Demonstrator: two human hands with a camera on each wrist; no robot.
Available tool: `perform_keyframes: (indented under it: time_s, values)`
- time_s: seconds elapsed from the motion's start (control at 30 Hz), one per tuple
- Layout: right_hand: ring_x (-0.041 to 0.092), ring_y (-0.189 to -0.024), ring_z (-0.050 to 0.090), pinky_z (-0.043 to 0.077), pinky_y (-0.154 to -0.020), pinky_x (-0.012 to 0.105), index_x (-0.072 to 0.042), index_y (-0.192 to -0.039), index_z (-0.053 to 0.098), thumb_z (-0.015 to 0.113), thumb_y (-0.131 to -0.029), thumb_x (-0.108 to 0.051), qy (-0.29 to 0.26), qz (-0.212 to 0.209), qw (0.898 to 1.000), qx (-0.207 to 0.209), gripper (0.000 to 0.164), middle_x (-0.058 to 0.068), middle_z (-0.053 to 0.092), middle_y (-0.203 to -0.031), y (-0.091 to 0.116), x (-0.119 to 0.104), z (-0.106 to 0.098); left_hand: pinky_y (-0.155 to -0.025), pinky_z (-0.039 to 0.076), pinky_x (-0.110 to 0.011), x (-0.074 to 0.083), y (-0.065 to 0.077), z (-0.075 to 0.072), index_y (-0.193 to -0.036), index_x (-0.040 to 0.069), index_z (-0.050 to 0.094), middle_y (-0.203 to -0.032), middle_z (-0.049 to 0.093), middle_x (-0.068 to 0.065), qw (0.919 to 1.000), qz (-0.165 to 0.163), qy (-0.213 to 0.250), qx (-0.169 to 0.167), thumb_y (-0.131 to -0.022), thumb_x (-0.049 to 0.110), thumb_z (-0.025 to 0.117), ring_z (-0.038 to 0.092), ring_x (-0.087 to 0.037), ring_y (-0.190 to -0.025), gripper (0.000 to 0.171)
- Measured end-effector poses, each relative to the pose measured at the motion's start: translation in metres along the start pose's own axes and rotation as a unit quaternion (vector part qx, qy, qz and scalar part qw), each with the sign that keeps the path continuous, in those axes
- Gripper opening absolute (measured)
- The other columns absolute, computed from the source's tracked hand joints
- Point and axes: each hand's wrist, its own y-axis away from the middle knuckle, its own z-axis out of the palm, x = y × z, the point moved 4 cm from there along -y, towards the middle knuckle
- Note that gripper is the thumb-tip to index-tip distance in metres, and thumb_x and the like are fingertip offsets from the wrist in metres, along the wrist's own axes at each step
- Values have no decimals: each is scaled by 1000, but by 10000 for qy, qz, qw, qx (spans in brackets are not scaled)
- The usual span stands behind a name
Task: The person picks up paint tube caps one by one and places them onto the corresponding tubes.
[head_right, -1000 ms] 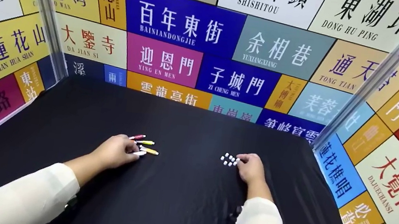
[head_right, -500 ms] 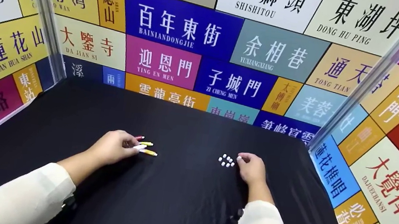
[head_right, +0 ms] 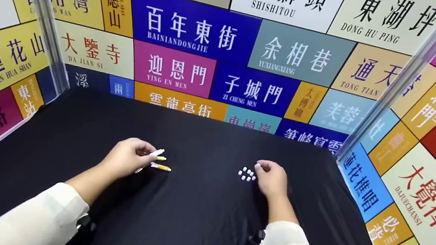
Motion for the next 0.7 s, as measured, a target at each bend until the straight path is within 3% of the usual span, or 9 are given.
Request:
perform_keyframes:
  time_s: [0.3, 0.57, 0.7]
  values:
    - [33, -120, 71, 53, -106, 44, -5, -130, 75, 67, -106, -29, -478, -13, 9985, 248, 35, 18, 78, -128, 6, -23, 4, -84, 54, -35, 5, -6, 2, -98, 21, 83, -91, 73, 3, 9986, -141, 417, 287, -93, 26, 82, 66, -19, -88, 6]
    - [28, -123, 70, 54, -106, 38, -11, -133, 74, 67, -106, -39, -821, 61, 9963, 254, 39, 13, 76, -132, 9, -45, -3, -85, 56, -37, 18, -14, -3, -104, 20, 84, -99, 75, -5, 9974, 118, 396, 596, -94, 28, 82, 67, -24, -93, 12]
    - [26, -123, 71, 55, -100, 27, -12, -133, 75, 68, -105, -41, -976, 42, 9948, 298, 40, 12, 77, -132, 10, -54, -9, -86, 57, -37, 21, -19, -4, -106, 21, 83, -100, 74, -6, 9969, 56, 461, 631, -95, 30, 82, 67, -26, -96, 14]
